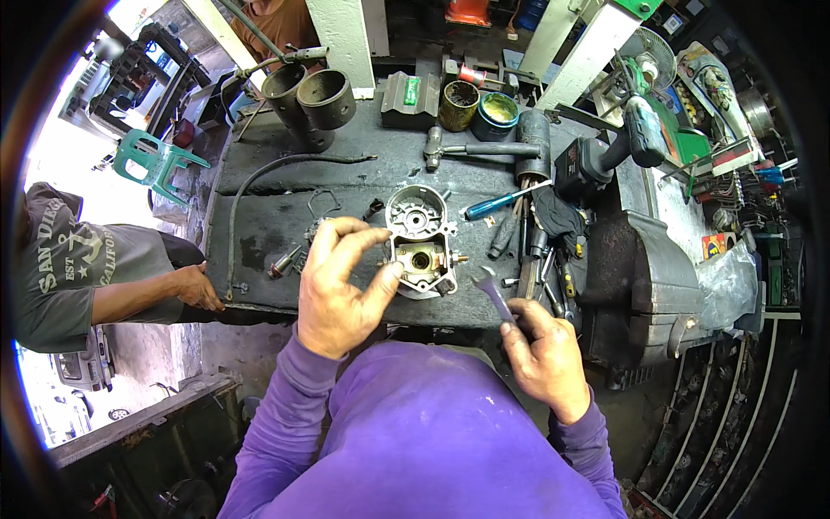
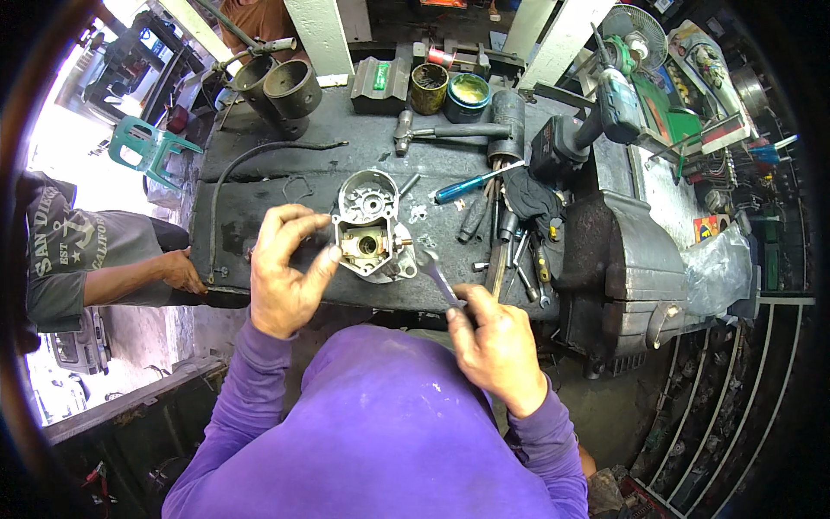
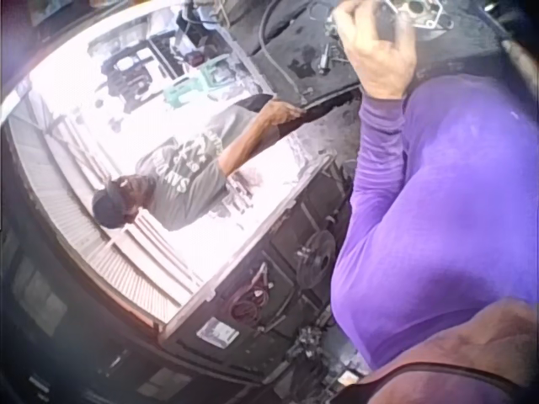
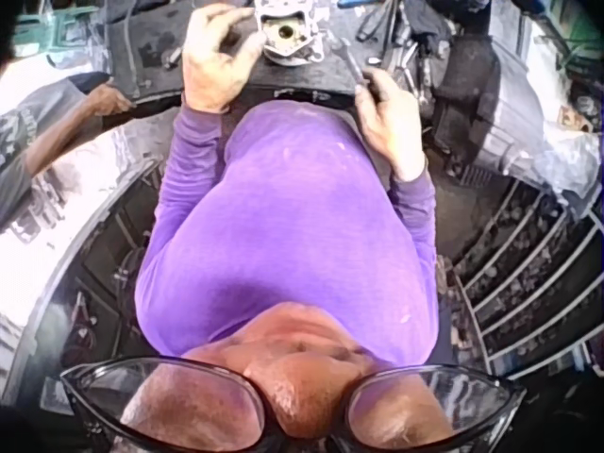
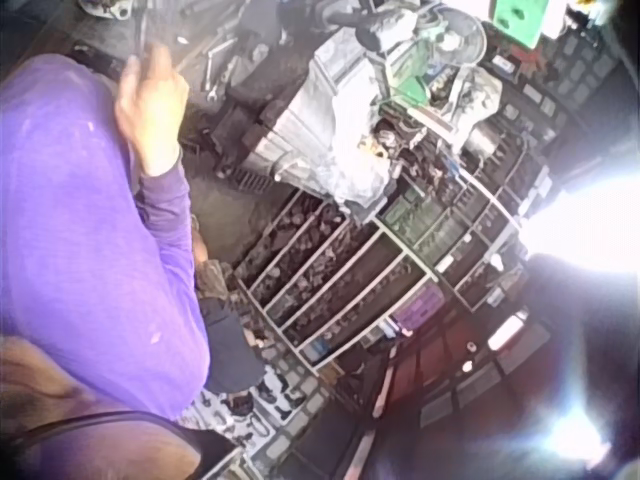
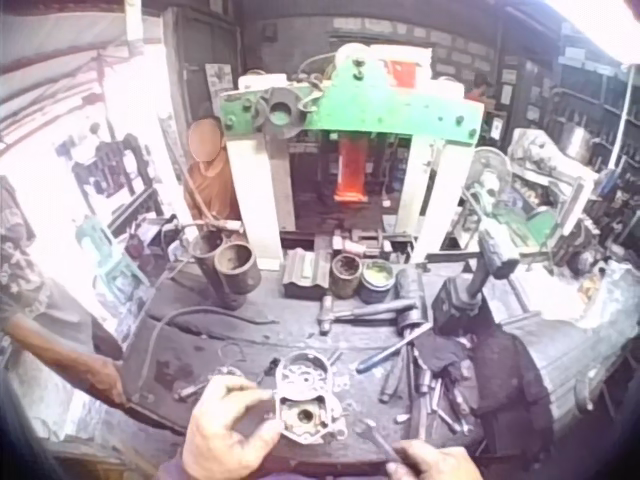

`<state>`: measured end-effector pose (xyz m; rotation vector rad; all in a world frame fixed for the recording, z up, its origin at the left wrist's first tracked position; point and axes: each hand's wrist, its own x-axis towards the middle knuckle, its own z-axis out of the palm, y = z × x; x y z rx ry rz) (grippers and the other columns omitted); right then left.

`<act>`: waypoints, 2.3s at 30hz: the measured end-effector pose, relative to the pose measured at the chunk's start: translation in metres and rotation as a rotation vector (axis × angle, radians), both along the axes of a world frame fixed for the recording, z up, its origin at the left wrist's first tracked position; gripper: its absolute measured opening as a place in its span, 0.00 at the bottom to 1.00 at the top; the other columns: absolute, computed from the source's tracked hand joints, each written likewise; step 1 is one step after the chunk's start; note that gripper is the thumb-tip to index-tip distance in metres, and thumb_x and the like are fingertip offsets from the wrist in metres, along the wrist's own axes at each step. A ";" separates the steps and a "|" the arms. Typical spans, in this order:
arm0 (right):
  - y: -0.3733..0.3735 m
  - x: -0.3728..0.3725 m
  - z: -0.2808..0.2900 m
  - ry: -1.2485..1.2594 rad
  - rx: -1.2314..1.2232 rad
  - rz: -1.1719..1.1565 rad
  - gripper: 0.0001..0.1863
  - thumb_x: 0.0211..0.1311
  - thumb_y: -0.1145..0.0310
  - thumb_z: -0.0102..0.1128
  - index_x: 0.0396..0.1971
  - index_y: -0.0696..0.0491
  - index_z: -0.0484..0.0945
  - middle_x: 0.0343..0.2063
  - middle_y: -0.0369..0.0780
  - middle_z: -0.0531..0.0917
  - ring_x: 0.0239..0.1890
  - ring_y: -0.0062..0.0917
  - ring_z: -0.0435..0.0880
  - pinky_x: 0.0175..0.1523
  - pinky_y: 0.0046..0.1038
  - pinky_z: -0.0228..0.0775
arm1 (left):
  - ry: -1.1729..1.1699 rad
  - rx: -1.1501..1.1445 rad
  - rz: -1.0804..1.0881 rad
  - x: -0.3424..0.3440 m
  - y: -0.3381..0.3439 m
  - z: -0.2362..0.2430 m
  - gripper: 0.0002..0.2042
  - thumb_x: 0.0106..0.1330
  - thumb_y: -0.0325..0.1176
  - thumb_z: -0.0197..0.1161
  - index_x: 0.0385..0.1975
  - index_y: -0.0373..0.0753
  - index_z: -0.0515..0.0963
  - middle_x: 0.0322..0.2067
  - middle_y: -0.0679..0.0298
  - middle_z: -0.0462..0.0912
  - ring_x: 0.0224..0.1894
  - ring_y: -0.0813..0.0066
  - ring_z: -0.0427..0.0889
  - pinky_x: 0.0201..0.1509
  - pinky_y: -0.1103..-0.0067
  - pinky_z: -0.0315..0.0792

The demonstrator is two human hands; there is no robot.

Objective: The person is working on a small engine component, using a wrench to tighten bolts and a hammer to tap parts into place. They also use a grinding wheel to smooth a small metal piece.

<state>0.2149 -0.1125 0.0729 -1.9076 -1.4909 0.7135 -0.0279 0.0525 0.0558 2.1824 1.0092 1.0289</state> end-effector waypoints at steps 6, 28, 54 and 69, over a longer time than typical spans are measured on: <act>0.016 -0.027 0.014 -0.203 0.033 -0.036 0.15 0.65 0.71 0.65 0.52 0.56 0.84 0.26 0.51 0.87 0.28 0.49 0.88 0.35 0.45 0.80 | -0.053 -0.073 -0.031 -0.001 0.006 -0.009 0.19 0.60 0.28 0.76 0.51 0.34 0.84 0.52 0.52 0.80 0.53 0.55 0.83 0.59 0.67 0.77; 0.019 -0.064 -0.005 -0.359 0.073 -0.065 0.18 0.68 0.72 0.64 0.56 0.59 0.81 0.31 0.50 0.89 0.30 0.46 0.89 0.35 0.43 0.81 | 0.019 0.174 -0.144 -0.008 -0.012 -0.020 0.24 0.49 0.44 0.83 0.44 0.40 0.88 0.62 0.44 0.72 0.66 0.41 0.72 0.70 0.54 0.69; 0.025 -0.048 -0.015 -0.094 -0.025 -0.041 0.18 0.73 0.70 0.61 0.59 0.60 0.79 0.33 0.56 0.88 0.36 0.55 0.89 0.40 0.48 0.80 | 0.559 0.102 -0.095 0.014 -0.022 0.019 0.39 0.36 0.50 0.88 0.57 0.56 0.87 0.76 0.44 0.58 0.78 0.37 0.54 0.79 0.48 0.53; 0.026 -0.042 -0.022 -0.069 0.042 0.001 0.18 0.73 0.69 0.60 0.59 0.60 0.78 0.28 0.53 0.87 0.30 0.52 0.88 0.36 0.50 0.79 | 0.449 0.134 -0.074 0.017 -0.028 0.028 0.40 0.37 0.46 0.89 0.56 0.44 0.81 0.76 0.42 0.59 0.78 0.37 0.57 0.79 0.50 0.56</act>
